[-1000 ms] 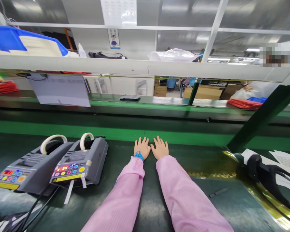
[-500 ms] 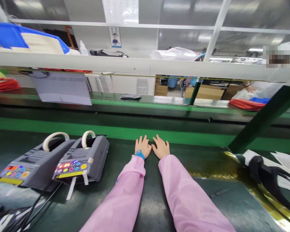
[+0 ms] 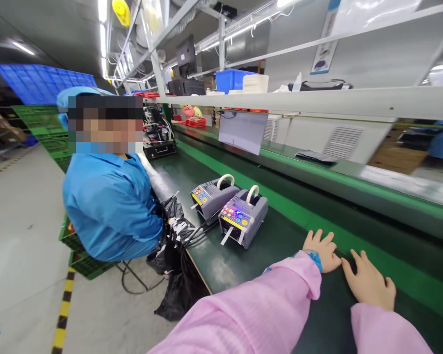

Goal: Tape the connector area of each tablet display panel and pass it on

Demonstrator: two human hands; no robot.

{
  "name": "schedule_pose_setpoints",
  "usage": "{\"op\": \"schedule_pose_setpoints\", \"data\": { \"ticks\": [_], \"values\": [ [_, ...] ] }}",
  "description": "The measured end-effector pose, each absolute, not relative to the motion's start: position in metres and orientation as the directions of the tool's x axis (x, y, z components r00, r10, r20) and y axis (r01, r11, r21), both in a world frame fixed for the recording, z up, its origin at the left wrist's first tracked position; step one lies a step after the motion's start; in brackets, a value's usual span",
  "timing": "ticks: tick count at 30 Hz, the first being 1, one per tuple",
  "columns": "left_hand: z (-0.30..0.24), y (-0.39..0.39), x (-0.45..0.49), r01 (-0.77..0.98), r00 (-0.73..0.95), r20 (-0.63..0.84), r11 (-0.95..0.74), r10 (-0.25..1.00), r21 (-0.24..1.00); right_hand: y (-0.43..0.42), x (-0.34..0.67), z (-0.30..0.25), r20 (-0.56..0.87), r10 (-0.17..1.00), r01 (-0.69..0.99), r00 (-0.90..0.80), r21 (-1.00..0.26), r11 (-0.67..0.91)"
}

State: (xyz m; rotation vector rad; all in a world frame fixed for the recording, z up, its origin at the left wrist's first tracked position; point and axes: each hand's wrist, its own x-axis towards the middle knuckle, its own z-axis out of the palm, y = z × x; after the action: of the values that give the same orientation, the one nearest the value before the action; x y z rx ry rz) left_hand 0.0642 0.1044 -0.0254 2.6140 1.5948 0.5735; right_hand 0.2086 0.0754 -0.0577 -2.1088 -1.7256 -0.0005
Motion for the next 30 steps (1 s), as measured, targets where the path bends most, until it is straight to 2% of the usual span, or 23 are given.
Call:
{"op": "schedule_pose_setpoints", "data": {
  "ticks": [5,10,12,15,21,30],
  "values": [
    [-0.018,0.105,0.062,0.857,0.42,0.285,-0.48,0.862,0.189,0.073,0.203,-0.048,0.249,0.94,0.941,0.232,-0.303,-0.152],
    [0.003,0.103,0.055,0.853,0.455,0.294,-0.506,0.841,0.129,0.063,0.186,-0.013,0.287,0.934,0.958,0.213,-0.247,-0.143],
    [0.011,0.105,0.054,0.848,0.472,0.291,-0.518,0.832,0.107,0.061,0.179,0.003,0.249,0.954,0.964,0.169,-0.244,-0.107],
    [0.02,0.114,0.054,0.84,0.495,0.277,-0.535,0.824,0.088,0.067,0.176,0.018,0.22,0.953,0.957,0.207,-0.246,-0.151],
    [0.026,0.139,0.062,0.839,0.513,0.228,-0.54,0.827,0.07,0.085,0.185,0.024,0.189,0.944,0.922,0.271,-0.331,-0.199],
    [0.026,0.157,0.07,0.853,0.497,0.182,-0.516,0.848,0.08,0.095,0.193,0.026,0.2,0.932,0.877,0.302,-0.441,-0.189]
  ]
}}
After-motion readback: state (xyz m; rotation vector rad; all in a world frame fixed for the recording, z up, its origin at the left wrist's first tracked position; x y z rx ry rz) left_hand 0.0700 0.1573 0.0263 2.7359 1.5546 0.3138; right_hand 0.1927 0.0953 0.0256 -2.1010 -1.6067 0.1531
